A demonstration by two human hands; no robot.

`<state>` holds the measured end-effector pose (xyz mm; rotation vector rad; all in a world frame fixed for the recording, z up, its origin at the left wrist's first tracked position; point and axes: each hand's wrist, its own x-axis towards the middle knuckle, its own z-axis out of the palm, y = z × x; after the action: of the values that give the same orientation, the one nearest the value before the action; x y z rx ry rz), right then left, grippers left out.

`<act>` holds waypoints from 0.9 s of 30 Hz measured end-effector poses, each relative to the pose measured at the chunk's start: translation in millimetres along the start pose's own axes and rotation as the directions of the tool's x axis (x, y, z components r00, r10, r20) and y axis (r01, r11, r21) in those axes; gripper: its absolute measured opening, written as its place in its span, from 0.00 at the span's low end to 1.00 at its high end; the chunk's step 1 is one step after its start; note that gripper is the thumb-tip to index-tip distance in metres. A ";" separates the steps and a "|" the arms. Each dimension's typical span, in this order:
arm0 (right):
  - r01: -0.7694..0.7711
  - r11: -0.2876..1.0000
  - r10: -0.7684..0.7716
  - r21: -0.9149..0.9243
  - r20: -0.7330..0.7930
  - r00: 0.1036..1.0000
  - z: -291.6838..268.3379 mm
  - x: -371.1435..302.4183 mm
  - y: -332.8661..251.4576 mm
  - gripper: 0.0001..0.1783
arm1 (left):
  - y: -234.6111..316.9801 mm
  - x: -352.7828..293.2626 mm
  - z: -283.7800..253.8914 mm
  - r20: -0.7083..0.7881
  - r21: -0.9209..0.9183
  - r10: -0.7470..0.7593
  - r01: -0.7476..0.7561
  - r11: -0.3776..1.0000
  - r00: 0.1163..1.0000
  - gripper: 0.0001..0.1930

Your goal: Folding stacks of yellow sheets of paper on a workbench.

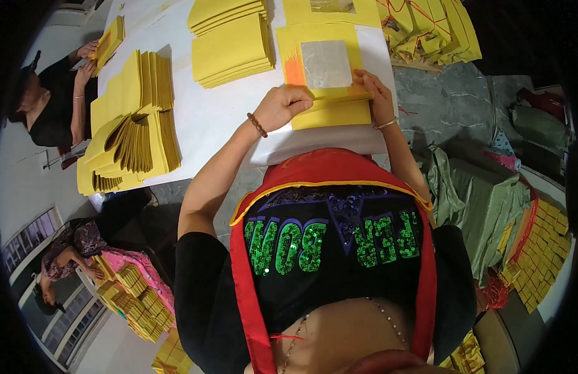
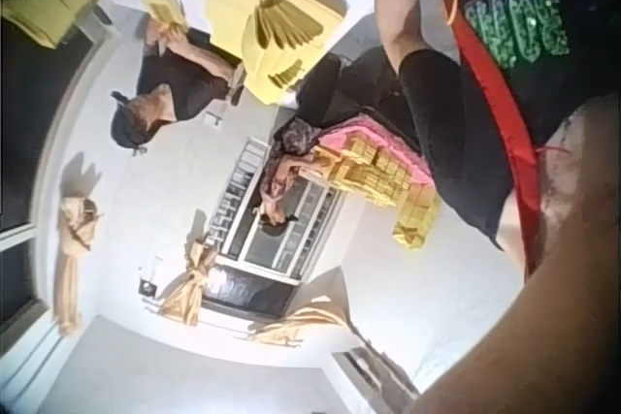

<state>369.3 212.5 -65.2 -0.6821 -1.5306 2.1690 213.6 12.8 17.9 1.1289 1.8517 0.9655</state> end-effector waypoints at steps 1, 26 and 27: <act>-0.025 1.000 0.025 0.017 -0.003 1.000 0.9 -0.2 -0.2 0.17 | -2.2 1.9 -1.5 0.021 -0.060 -0.020 0.021 0.998 1.000 0.08; 0.206 0.956 -0.148 -0.208 0.262 0.954 -12.3 -0.3 4.3 0.17 | -11.1 17.0 -16.5 0.172 -0.332 -0.156 0.207 0.920 0.973 0.09; 0.221 0.952 -0.163 -0.210 0.262 0.951 -11.9 -0.3 5.8 0.18 | -7.9 14.6 -20.4 0.233 -0.256 -0.210 0.269 0.929 0.949 0.12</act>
<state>376.4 219.4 -74.0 -0.3260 -1.9183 1.9983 188.1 19.3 16.7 0.7733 1.5831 0.9040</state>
